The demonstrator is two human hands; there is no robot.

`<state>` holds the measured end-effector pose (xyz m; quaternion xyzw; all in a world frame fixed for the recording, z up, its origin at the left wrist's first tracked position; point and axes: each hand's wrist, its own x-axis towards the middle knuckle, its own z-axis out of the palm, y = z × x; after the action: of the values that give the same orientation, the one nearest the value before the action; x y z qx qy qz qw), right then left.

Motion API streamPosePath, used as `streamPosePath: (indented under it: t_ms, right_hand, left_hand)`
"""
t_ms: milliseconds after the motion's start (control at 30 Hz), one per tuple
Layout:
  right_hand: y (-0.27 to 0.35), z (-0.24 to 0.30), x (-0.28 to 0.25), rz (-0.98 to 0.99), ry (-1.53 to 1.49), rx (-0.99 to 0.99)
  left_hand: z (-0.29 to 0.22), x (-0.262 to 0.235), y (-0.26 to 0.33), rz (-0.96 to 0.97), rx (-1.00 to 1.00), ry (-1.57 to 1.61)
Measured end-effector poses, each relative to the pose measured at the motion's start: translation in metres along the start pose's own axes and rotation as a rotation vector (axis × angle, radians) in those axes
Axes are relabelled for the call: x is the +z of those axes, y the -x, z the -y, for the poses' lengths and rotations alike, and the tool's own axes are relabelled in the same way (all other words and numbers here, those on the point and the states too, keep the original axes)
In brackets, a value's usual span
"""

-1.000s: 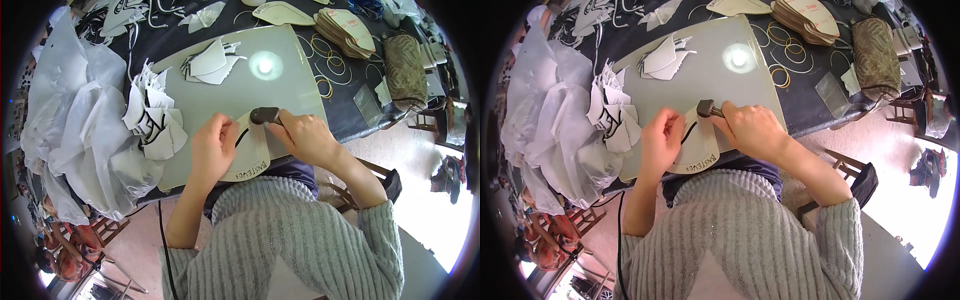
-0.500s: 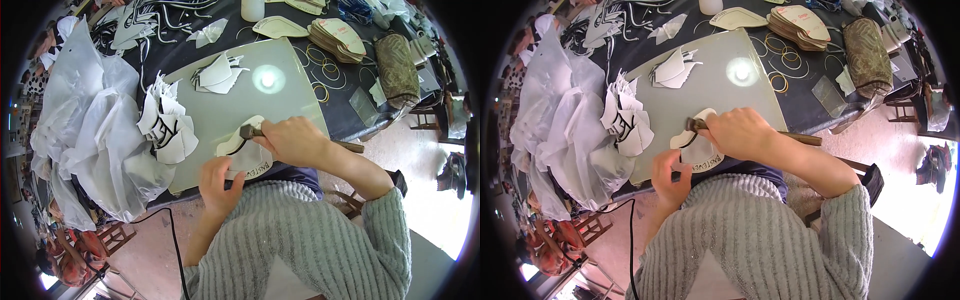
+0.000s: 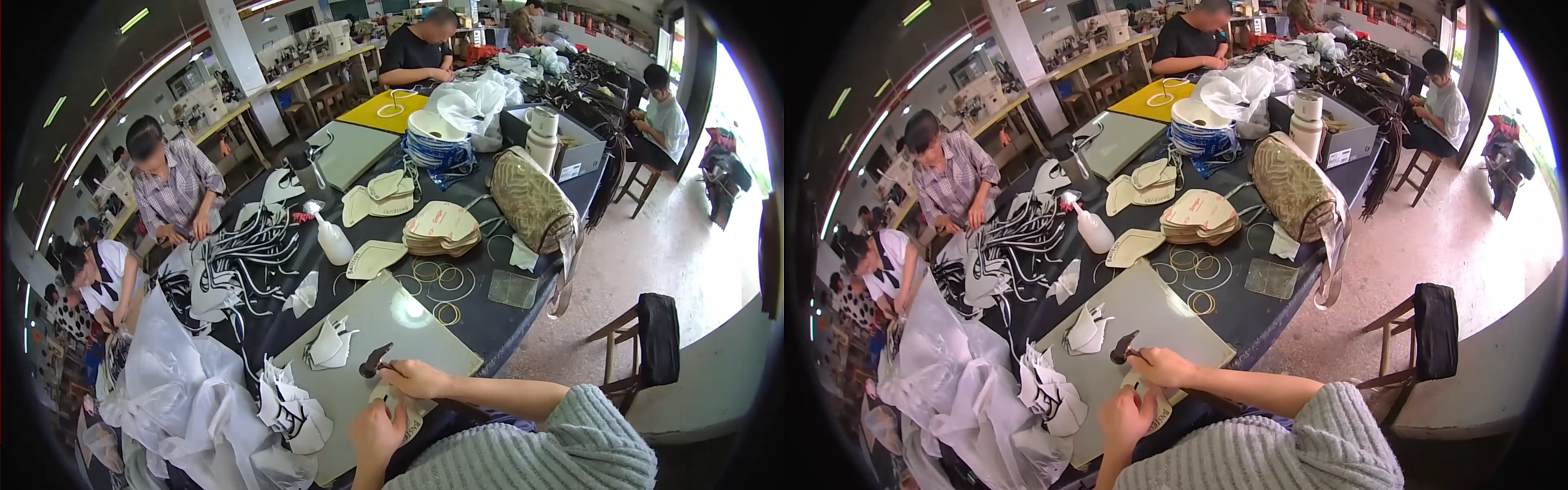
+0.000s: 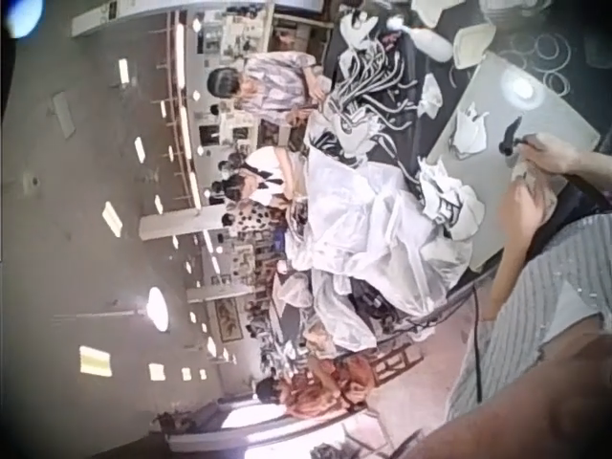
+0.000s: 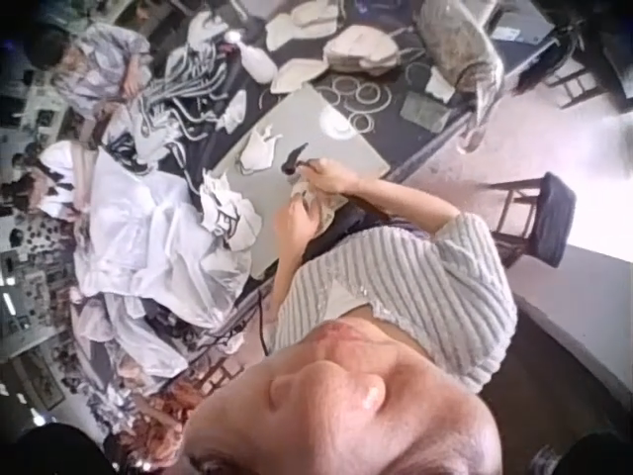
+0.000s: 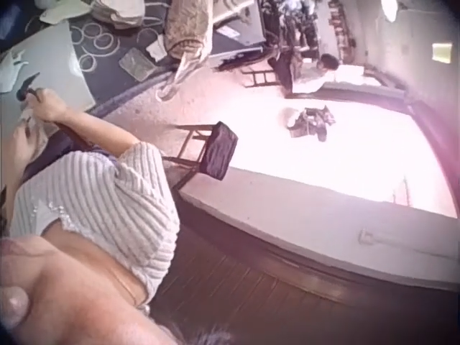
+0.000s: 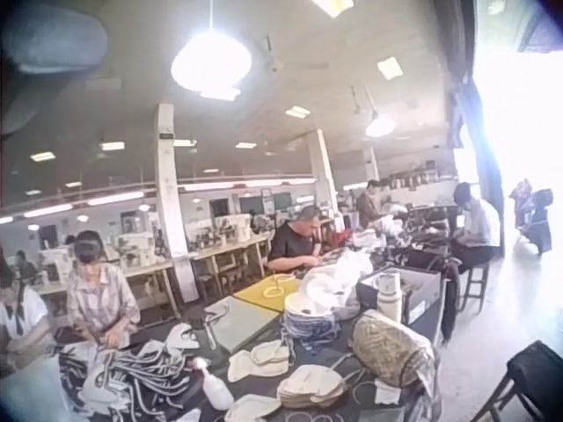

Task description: The person is hammering leather shoe components onto a template at a workbench in a factory.

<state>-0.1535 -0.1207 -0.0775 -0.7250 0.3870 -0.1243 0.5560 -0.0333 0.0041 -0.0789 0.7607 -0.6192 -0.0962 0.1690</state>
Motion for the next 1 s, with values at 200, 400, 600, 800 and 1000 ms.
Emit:
streamPosePath:
  t_ms: [200, 400, 600, 800, 1000]
  right_hand:
    - [-0.012, -0.011, 0.015, -0.120, 0.291, -0.223]
    - [-0.008, 0.011, 0.000, 0.065, -0.067, 0.012]
    - [-0.007, 0.019, -0.006, 0.110, -0.118, 0.106]
    - [-0.020, 0.014, -0.014, 0.076, -0.177, 0.116]
    - [-0.016, 0.012, -0.018, 0.055, -0.222, 0.105]
  left_hand:
    - [-0.008, 0.009, -0.003, -0.011, 0.008, 0.004]
    - [0.070, -0.021, 0.001, -0.494, -0.460, 1.010]
    - [0.122, -0.125, 0.032, -1.095, -0.368, 1.226]
    - [0.110, -0.115, 0.028, -0.905, -0.204, -0.288]
    - [0.079, -0.008, 0.002, -0.502, 0.076, -0.371]
